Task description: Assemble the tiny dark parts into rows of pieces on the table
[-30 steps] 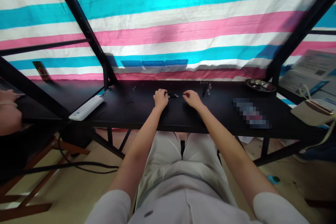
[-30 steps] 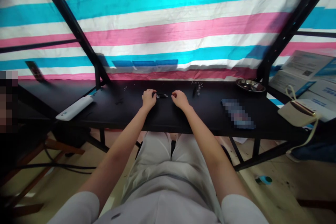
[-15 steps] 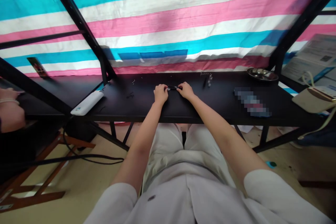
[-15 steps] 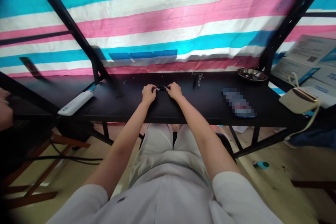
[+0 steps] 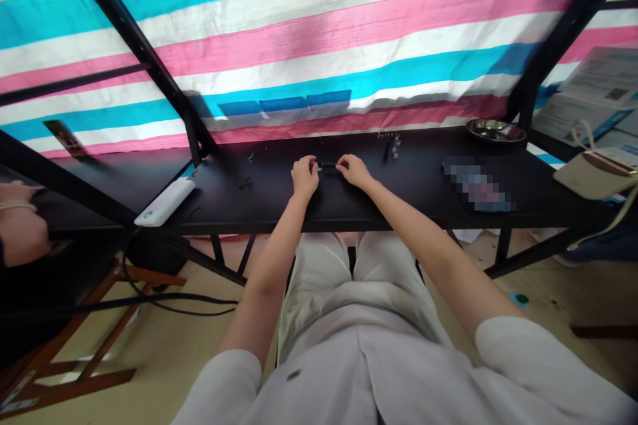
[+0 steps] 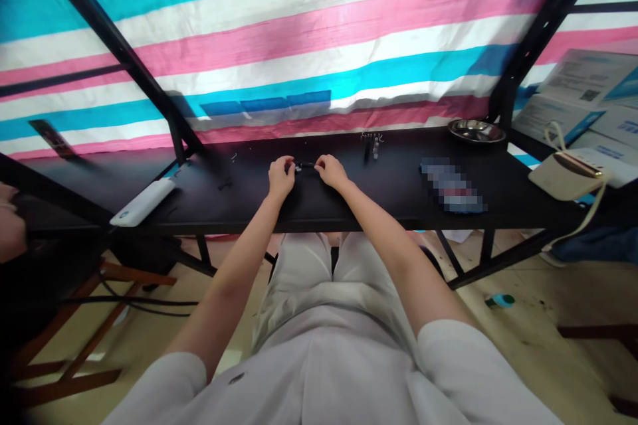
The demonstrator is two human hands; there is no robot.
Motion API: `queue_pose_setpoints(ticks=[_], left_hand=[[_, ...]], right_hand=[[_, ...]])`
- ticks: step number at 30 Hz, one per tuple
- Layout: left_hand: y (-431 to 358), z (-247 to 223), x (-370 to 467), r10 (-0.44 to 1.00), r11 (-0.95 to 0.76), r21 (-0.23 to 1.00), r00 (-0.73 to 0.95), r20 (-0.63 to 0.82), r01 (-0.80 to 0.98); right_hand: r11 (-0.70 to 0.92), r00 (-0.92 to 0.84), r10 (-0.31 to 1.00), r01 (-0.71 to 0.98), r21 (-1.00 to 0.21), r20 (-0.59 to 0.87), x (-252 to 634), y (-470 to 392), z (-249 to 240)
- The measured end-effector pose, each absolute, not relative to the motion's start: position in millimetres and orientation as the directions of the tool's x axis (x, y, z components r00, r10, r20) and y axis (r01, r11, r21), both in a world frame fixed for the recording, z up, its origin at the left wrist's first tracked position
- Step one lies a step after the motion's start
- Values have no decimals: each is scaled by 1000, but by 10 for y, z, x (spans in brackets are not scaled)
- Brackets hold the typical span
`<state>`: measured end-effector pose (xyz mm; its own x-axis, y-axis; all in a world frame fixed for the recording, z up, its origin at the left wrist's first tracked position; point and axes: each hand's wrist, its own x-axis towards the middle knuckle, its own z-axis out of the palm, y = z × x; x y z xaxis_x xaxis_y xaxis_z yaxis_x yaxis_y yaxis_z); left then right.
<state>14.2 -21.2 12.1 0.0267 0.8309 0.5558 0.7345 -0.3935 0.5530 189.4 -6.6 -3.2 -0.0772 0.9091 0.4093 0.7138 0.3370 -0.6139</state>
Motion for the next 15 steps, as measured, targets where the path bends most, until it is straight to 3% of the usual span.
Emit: queue_pose_setpoints(ticks=[7, 15], left_hand=[[-128, 213, 378, 811, -458, 644, -9, 585, 613], [-225, 75, 439, 853, -498, 740, 104, 511, 451]], right_hand=[[437, -41, 862, 567, -699, 506, 1984, -253, 39], [472, -85, 844, 588, -658, 530, 2000, -346, 10]])
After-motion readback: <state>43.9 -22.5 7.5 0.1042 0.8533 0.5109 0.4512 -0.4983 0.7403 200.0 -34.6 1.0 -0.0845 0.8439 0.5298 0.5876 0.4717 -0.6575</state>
